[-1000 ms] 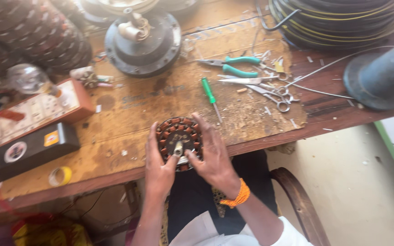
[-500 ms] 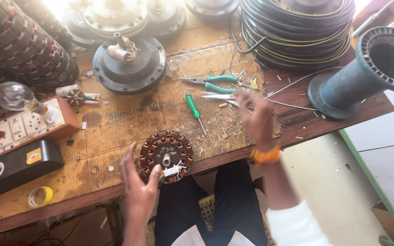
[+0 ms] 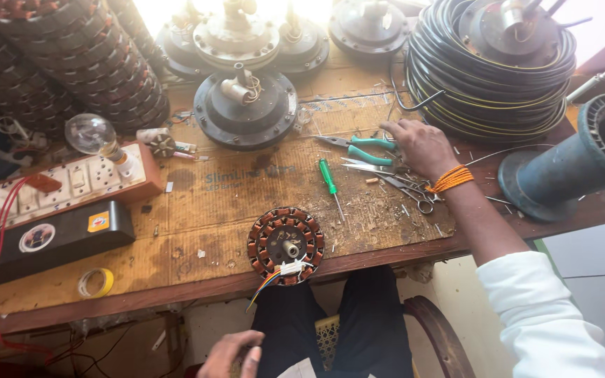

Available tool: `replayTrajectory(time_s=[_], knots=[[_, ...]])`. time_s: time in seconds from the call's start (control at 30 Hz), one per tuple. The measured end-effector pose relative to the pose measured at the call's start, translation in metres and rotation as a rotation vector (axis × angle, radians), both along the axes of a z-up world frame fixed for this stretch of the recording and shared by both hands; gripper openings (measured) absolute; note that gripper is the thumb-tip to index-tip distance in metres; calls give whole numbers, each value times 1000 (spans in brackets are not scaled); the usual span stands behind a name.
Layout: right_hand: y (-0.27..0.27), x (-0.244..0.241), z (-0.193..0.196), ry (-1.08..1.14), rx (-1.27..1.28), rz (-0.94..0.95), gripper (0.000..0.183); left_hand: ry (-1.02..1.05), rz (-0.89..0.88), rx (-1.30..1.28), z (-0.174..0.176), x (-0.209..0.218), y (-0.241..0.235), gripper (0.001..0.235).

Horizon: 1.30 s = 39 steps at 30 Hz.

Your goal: The person works on a circular stator assembly on a wooden workbench, using pliers and a screwdriver to adjust and secure wires. They repeatedly manipulate the copper windings and wire ends, occasionally picking up and setting down tools.

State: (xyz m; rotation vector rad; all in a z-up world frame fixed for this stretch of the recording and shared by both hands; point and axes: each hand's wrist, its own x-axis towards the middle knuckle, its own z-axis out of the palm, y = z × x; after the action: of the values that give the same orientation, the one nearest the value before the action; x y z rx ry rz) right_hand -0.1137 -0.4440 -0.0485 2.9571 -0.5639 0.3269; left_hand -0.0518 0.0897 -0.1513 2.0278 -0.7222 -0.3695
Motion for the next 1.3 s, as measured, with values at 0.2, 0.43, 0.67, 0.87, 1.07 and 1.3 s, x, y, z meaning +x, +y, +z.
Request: replayTrajectory(time_s=[0.2,0.43,0.67,0.87,1.07,1.3], knots=[[-9,-2,0,-34,47,159,38,-145,-273,32,7,-6,-8,28],[-31,1,-5,27,62,104,12,-256,-373,153,-3,-9,-4,59],[-21,14,-7,31,-78,-74,36,-279,-444,363,-31,-29,-4,45],[20,-36,34,-836,806,-44,31,-249,-661,137,15,-38,-52,45],[116,-97,8,-1380,1829,173,17,-75,-661,-374,105,-55,-127,46],[213,-96,-24,-1432,1985,46,18,455,-320,-521,117,-63,-178,56]])
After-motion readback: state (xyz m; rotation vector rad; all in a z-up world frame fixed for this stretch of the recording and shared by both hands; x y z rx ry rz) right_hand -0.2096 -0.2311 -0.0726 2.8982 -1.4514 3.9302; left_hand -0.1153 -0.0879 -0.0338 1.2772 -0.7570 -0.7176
